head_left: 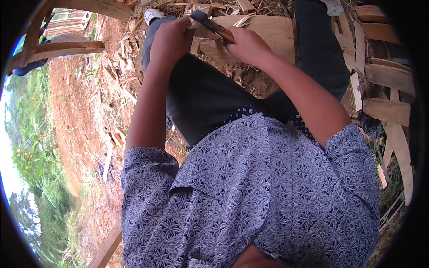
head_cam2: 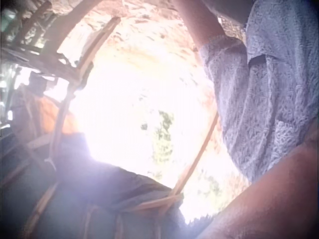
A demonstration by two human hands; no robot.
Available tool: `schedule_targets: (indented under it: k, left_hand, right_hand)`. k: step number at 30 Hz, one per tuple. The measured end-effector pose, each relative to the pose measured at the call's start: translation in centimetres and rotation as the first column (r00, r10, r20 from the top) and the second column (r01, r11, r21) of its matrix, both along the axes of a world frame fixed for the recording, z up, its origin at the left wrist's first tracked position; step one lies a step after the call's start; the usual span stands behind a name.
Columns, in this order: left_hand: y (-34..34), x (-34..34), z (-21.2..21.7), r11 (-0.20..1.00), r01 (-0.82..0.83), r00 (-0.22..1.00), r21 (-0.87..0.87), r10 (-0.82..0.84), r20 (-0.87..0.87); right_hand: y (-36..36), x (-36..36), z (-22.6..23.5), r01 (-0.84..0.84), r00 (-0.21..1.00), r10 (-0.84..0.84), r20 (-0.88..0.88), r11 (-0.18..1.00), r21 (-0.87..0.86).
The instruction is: The person saws a small piece of wood on a wooden workbench using a hand saw. They then sit on the ground and use a hammer to split the wood further.
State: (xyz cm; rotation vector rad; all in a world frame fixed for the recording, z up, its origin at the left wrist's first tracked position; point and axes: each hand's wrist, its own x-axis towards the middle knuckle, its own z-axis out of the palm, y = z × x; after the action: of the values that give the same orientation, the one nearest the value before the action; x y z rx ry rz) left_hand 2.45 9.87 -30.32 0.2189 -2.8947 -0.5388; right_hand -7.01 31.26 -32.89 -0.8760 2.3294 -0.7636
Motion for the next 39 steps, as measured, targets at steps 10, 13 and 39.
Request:
schedule_targets:
  k: [10, 13, 39]
  left_hand:
    - [0.0, -0.3, -0.8, 1.000, 0.018, 1.000, 0.016, -0.018, -0.005]
    - [-0.2, -1.2, -0.3, 0.999, -0.005, 1.000, 0.048, 0.004, 0.027]
    - [0.9, -2.1, -0.8, 0.999, -0.053, 0.998, 0.013, 0.053, -0.027]
  right_hand:
    - [2.0, 0.4, -1.9, 0.034, 0.999, -0.027, 0.045, 0.987, -0.159]
    - [1.8, -0.6, -1.5, 0.168, 0.901, -0.102, 0.422, 0.978, -0.124]
    - [3.0, -2.8, -2.5, 0.321, 0.643, -0.172, 0.746, 0.945, -0.058]
